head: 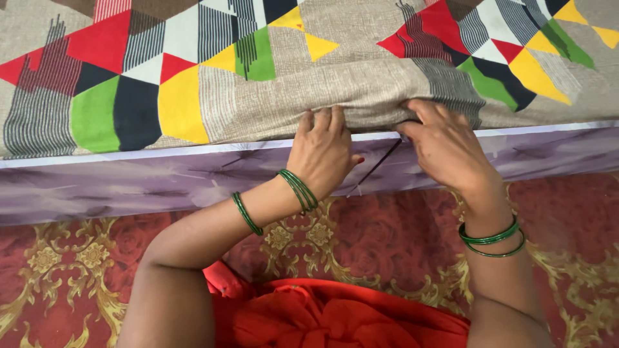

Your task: The person tucks the edges of a geometric-patterned bedsheet under the mattress by hand to make the bed.

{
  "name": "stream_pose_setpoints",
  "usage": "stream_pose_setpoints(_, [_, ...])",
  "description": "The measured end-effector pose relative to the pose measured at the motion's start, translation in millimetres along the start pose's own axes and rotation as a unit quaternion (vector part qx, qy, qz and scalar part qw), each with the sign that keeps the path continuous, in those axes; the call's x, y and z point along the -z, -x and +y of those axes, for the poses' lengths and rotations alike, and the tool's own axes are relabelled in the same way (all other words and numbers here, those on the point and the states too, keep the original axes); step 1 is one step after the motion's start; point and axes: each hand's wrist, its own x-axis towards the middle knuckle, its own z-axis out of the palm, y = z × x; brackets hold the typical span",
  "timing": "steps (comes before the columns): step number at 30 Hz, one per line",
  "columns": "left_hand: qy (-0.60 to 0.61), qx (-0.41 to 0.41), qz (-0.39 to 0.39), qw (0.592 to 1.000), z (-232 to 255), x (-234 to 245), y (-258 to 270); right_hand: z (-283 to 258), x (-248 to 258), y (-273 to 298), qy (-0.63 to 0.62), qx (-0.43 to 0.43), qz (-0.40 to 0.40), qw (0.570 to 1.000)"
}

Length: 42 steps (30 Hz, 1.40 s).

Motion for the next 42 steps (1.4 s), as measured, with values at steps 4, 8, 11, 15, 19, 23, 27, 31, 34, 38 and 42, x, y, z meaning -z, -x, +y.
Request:
stream_pose_setpoints(4, [0.039,0.011,-0.089,0.995,-6,0,-3,0,-1,-3,0.036,0.007,-0.014,0.999])
stream_pose_setpoints(8, [0.066,-0.008,-0.072,0.995,-5,4,8,5,-1,-3,-0.026,-0.046,-0.076,0.996])
stream_pose_setpoints(11, [0.086,-0.012,-0.065,0.994,-6,9,16,6,-2,0,-0.051,-0.062,-0.068,0.994])
stream_pose_setpoints(15, [0.097,0.028,-0.155,0.983,-6,11,12,4,1,-5,-0.023,-0.054,-0.082,0.995])
stream_pose_setpoints(19, [0.096,0.013,-0.106,0.99,-6,8,11,-4,7,-9,-0.005,-0.094,-0.138,0.986])
stream_pose_setpoints(23, [0.086,0.004,-0.102,0.991,-4,7,10,-13,13,-10,-0.001,-0.079,-0.117,0.99])
stream_pose_setpoints(27, [0.116,0.019,-0.178,0.977,-11,14,12,-16,13,-12,-0.009,-0.055,-0.133,0.99])
stream_pose_setpoints(31, [0.213,0.012,-0.033,0.976,-21,25,15,-17,24,-14,-0.019,-0.09,-0.15,0.984])
stream_pose_setpoints(34, [0.256,0.004,0.06,0.965,-31,28,14,-17,28,-18,-0.129,-0.04,-0.033,0.99])
stream_pose_setpoints(38, [0.192,0.025,-0.008,0.981,-36,15,4,-13,16,-25,-0.109,-0.016,-0.023,0.994])
stream_pose_setpoints(42, [0.174,0.021,-0.083,0.981,-34,-1,4,-7,1,-29,-0.125,0.031,-0.051,0.99])
